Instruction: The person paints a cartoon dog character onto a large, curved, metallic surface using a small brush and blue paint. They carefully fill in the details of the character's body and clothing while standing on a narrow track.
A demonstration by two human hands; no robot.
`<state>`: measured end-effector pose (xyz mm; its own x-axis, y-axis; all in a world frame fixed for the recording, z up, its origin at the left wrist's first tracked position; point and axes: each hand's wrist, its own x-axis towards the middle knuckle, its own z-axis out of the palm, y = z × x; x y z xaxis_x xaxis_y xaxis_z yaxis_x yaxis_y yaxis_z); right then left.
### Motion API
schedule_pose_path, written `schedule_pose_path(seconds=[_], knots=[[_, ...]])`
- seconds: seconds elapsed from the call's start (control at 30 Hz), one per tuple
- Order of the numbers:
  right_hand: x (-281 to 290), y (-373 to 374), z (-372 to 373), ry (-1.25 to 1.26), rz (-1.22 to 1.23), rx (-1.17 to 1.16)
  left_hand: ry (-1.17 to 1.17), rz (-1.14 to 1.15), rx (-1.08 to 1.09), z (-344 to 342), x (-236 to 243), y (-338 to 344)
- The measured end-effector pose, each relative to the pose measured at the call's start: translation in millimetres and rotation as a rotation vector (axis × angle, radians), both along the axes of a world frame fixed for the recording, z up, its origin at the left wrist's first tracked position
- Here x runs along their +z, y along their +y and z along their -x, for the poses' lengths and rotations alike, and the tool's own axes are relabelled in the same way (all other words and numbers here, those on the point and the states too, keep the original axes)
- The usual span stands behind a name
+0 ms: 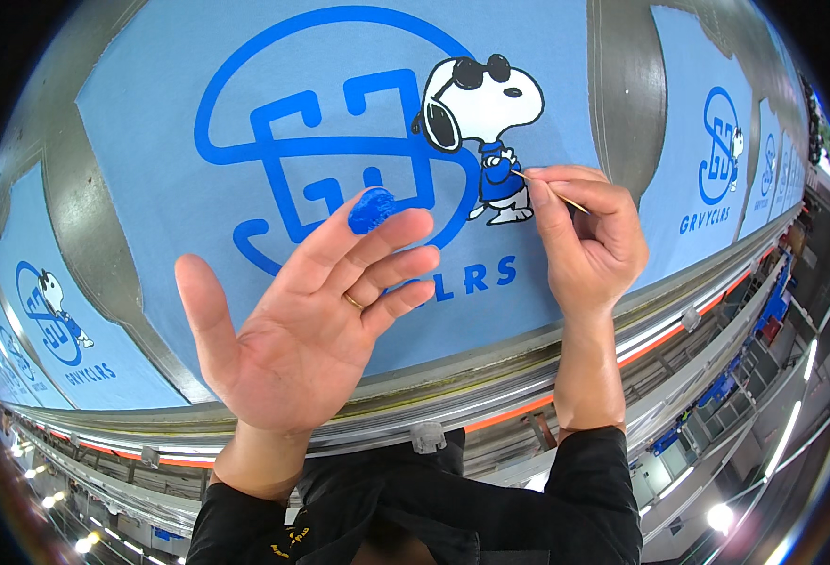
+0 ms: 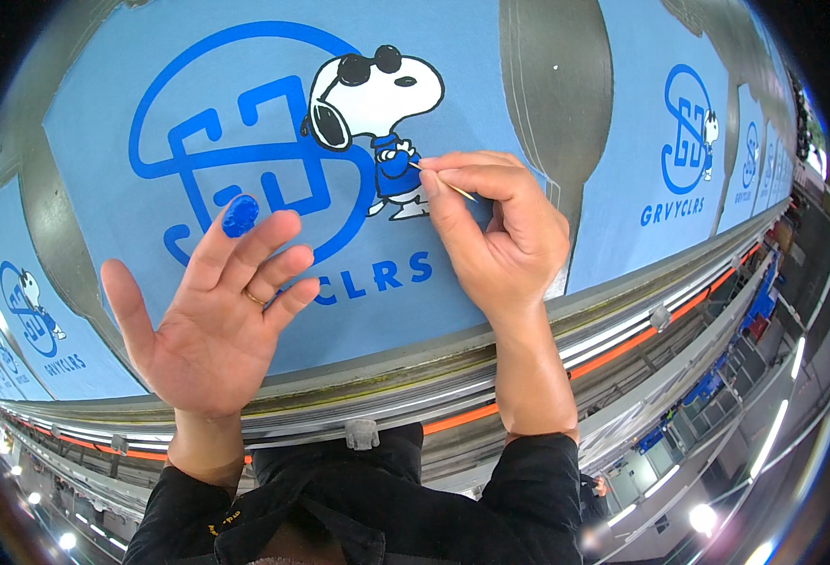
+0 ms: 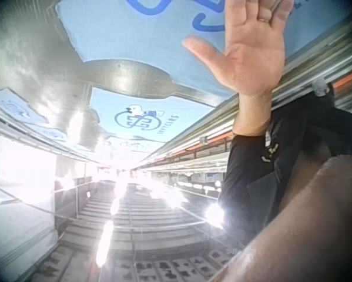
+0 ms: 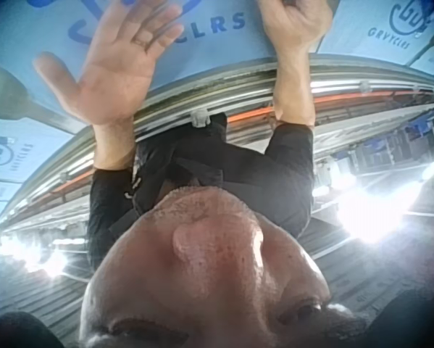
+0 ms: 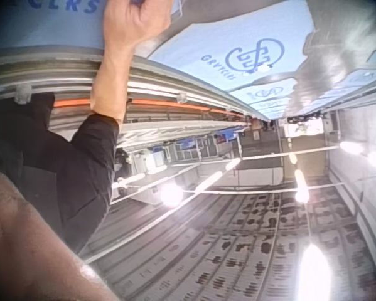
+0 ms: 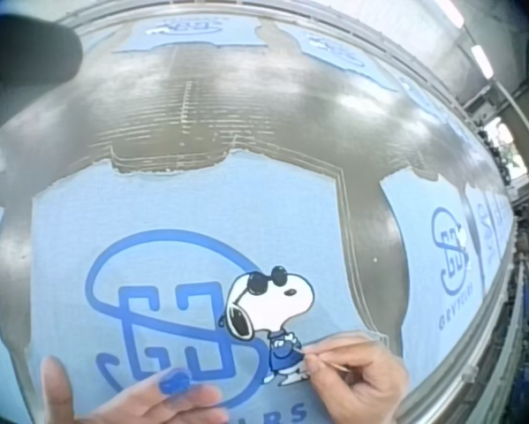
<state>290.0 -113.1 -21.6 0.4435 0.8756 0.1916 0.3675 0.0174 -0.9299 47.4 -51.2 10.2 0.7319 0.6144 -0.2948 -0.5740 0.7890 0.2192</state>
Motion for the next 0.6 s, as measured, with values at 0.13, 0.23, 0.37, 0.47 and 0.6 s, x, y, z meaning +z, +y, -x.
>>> schedule_pose_path(seconds=[0.13, 0.23, 0.37, 0.47, 0.6], knots=[[-0.6, -1.7, -3.5, -0.060, 0.024, 0.051, 0.011, 0.005, 0.006, 0.1, 0.6, -0.6], [0.2, -2.3, -1.6, -0.011, 0.035, 0.021, 0.010, 0.008, 0.006, -0.4, 0.6, -0.7], [-0.5, -1.9, -3.1, -0.033, 0.021, 0.032, 0.010, 0.009, 0.010, -0.8, 0.8, -1.0], [-0.2, -2.0, -2.2, -0.007, 0.031, 0.017, 0.007, 0.013, 0.009, -1.0, 1.1, -1.2], [-2.0, -3.2, -5.8, -0.059, 0.014, 0.079, 0.004, 0.002, 0.004, -1.0, 0.4, -1.2]])
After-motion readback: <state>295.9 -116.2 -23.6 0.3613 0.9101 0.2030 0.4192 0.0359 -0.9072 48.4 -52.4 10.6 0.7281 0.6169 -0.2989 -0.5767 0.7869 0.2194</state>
